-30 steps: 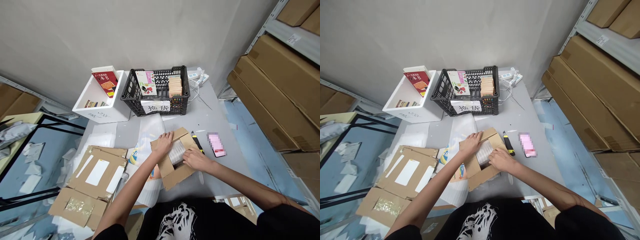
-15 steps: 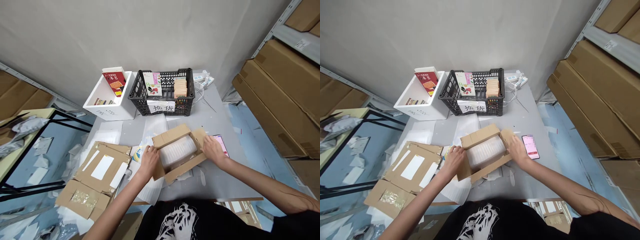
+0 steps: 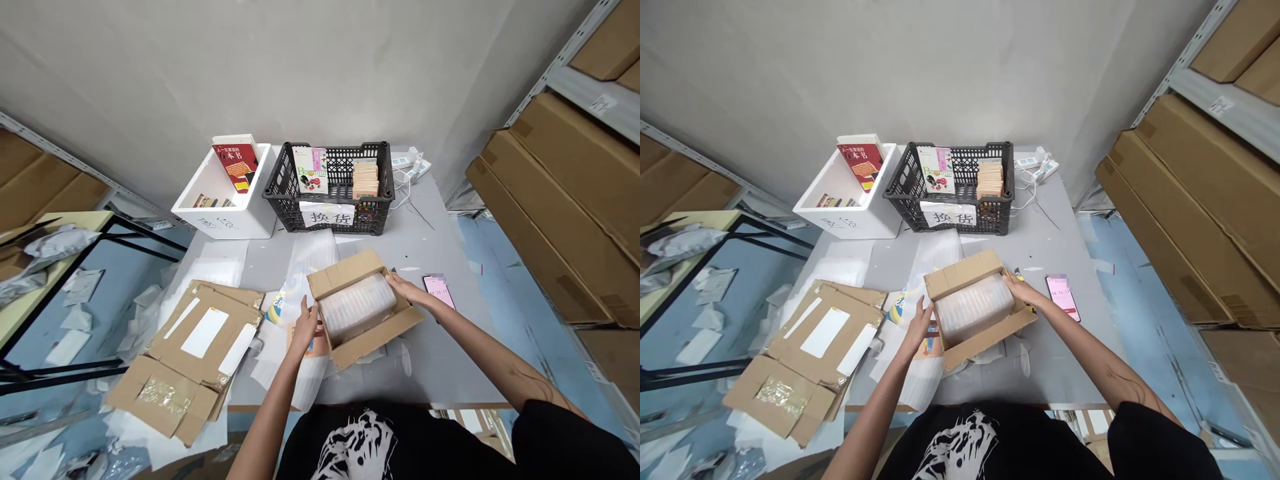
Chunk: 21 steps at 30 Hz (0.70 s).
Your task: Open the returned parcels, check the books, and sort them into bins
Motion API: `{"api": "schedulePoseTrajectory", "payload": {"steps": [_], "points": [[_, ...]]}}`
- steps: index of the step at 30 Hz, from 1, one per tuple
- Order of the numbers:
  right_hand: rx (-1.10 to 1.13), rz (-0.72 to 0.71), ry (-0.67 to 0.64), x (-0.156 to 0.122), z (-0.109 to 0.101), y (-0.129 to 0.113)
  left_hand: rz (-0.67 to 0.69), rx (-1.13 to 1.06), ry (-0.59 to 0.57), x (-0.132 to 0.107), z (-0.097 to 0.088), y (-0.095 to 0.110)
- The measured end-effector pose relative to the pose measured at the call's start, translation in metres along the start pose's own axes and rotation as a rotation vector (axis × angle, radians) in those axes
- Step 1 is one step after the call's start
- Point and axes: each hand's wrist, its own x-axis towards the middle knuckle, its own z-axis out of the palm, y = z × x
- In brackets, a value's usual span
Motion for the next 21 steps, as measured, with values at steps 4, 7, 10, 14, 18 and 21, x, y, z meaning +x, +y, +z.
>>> {"api": "schedulePoseTrajectory", "payload": {"steps": [4, 7, 10, 14, 18, 21], "points": [[0.025, -0.006, 0.041, 0.007, 0.006, 0.001, -0.011, 0.097, -0.065, 0.008, -0.002, 0.011], [0.075, -0.068, 0.065, -0.004, 0.007, 0.003, 0.032, 0.157, -0.060, 0.005, 0.000, 0.006], [0.207, -0.198, 0.079, -0.020, 0.000, -0.005, 0.215, 0.156, 0.063, -0.006, -0.009, -0.002], [0.314, -0.328, 0.077, -0.027, -0.016, -0.036, 0.415, 0.134, 0.228, -0.015, -0.048, 0.005], [0.353, -0.448, 0.165, 0.000, -0.014, -0.075, 0.617, 0.209, 0.364, 0.001, -0.091, 0.013], [0.504, -0.488, 0.183, 0.032, 0.009, -0.095, 0.767, 0.276, 0.390, 0.027, -0.110, 0.003]]}}
